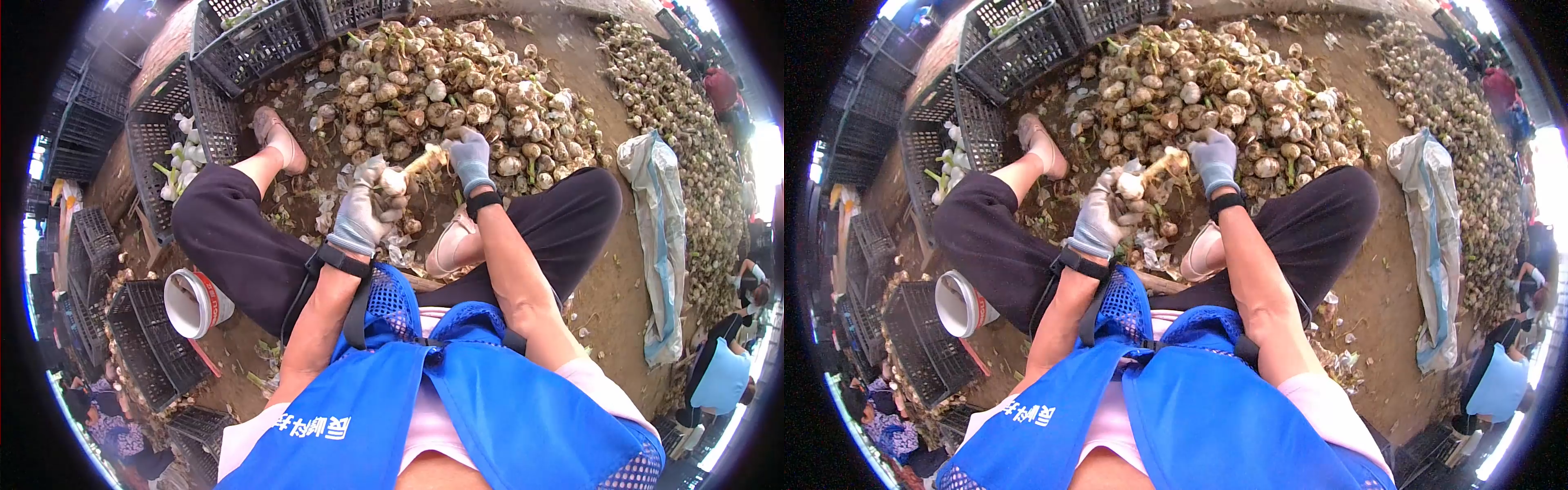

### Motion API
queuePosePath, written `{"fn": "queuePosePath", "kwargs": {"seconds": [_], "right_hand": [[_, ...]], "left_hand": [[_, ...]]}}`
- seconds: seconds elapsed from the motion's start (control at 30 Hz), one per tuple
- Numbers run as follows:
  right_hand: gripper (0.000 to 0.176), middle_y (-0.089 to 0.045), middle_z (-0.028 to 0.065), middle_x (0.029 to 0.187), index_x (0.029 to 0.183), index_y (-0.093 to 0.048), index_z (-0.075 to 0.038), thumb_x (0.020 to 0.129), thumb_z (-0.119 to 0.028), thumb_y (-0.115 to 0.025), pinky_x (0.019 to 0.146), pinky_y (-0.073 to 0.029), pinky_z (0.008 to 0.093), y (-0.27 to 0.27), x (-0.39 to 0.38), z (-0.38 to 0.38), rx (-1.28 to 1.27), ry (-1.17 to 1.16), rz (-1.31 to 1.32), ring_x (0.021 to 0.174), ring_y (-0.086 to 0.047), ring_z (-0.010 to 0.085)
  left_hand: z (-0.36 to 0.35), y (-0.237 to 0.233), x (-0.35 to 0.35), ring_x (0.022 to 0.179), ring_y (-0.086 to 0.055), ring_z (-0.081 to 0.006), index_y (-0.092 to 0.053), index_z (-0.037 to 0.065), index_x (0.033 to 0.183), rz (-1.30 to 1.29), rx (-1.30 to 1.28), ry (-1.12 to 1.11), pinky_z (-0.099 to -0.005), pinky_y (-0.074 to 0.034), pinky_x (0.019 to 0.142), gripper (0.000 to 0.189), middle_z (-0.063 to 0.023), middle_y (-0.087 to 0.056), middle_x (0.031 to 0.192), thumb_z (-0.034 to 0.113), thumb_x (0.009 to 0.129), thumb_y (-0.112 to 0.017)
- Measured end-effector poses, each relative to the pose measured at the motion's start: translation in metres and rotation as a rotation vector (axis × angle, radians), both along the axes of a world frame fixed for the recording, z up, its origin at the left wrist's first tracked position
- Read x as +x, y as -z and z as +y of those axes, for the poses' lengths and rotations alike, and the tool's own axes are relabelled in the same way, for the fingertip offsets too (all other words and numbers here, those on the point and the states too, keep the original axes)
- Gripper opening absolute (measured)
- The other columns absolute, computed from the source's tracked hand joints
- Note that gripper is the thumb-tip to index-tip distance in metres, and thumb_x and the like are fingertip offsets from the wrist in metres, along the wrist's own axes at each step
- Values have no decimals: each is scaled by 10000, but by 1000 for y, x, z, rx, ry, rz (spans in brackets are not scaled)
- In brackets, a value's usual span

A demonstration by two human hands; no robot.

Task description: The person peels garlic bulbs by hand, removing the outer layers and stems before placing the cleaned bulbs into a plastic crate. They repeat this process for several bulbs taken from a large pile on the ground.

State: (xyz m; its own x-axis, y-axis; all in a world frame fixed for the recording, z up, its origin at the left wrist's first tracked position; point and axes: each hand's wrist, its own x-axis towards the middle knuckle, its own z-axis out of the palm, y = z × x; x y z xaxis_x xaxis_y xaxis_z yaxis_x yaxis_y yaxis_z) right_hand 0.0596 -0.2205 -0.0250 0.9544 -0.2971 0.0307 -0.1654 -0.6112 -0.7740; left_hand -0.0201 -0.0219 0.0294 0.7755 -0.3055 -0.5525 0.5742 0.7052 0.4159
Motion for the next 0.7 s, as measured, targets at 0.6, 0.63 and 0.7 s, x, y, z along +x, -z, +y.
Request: {"fn": "queuePosePath", "kwargs": {"seconds": [0.6, 0.63, 0.7], "right_hand": [[116, -624, 16, 797, 907, -637, -8, 803, -45, -602, 562, -487, 216, -87, -67, 41, 1176, -144, 247, 672, -589, 88], [95, -627, 21, 762, 877, -637, 6, 809, -39, -588, 554, -484, 215, -91, -68, 37, 1141, -155, 249, 659, -592, 96], [104, -631, 32, 785, 885, -634, 9, 809, -39, -581, 565, -493, 228, -69, -62, 29, 1219, -183, 291, 671, -598, 106]], "left_hand": [[-2, -13, 0, 658, -539, -66, -570, 24, 1056, -614, 674, -89, -196, -433, 502, 247, -19, -595, 815, 154, 894, -436], [-1, -15, -1, 658, -539, -66, -570, 24, 1056, -609, 677, -90, -196, -433, 502, 247, -19, -595, 815, 154, 894, -436], [-1, -28, -2, 664, -549, -95, -567, 27, 1053, -334, 394, -55, -207, -417, 486, 275, -37, -602, 822, 189, 901, -405]]}}
